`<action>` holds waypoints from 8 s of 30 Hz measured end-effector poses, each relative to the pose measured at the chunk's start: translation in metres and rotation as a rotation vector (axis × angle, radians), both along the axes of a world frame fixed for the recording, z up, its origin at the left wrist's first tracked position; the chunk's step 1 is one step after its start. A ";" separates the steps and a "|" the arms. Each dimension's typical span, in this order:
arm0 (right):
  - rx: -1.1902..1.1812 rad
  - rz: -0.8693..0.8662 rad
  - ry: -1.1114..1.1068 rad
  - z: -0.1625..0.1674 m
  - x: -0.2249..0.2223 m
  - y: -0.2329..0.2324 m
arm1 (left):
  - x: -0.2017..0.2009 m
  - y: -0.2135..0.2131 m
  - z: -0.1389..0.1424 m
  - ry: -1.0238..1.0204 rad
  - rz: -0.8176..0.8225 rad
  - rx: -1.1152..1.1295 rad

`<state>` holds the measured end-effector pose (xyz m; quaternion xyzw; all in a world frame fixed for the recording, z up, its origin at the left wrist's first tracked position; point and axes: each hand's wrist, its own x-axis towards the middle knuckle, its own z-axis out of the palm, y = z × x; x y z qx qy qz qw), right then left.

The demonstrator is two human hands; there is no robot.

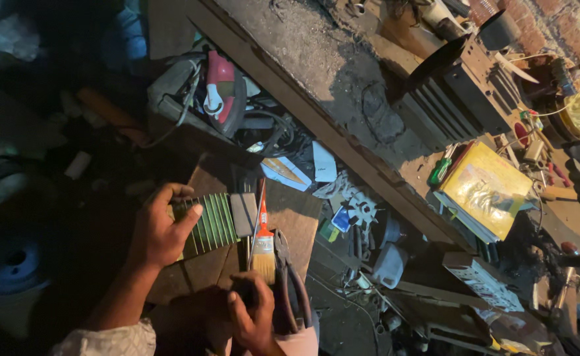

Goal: The person uses a screwdriver to adjust or remove parts from a cylindrical motor component while seated on the floor. They repeatedly probe the interior slots and rotate the component to access different areas.

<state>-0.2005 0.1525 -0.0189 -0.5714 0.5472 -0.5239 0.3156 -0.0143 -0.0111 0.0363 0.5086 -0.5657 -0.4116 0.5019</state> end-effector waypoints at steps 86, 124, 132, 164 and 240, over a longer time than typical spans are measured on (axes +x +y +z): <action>0.035 -0.010 -0.055 0.003 0.010 -0.007 | 0.013 0.027 0.006 -0.281 0.071 -0.042; 0.053 -0.013 -0.024 0.012 0.014 -0.008 | 0.014 0.027 0.003 -0.310 0.049 -0.112; 0.065 -0.006 -0.010 0.010 0.013 -0.008 | 0.014 0.026 0.002 -0.331 0.023 -0.077; 0.044 -0.007 -0.006 0.010 0.013 -0.008 | 0.014 0.026 0.001 -0.330 -0.002 -0.009; 0.083 -0.029 0.006 0.012 0.014 -0.007 | 0.014 0.027 -0.001 -0.321 0.015 -0.073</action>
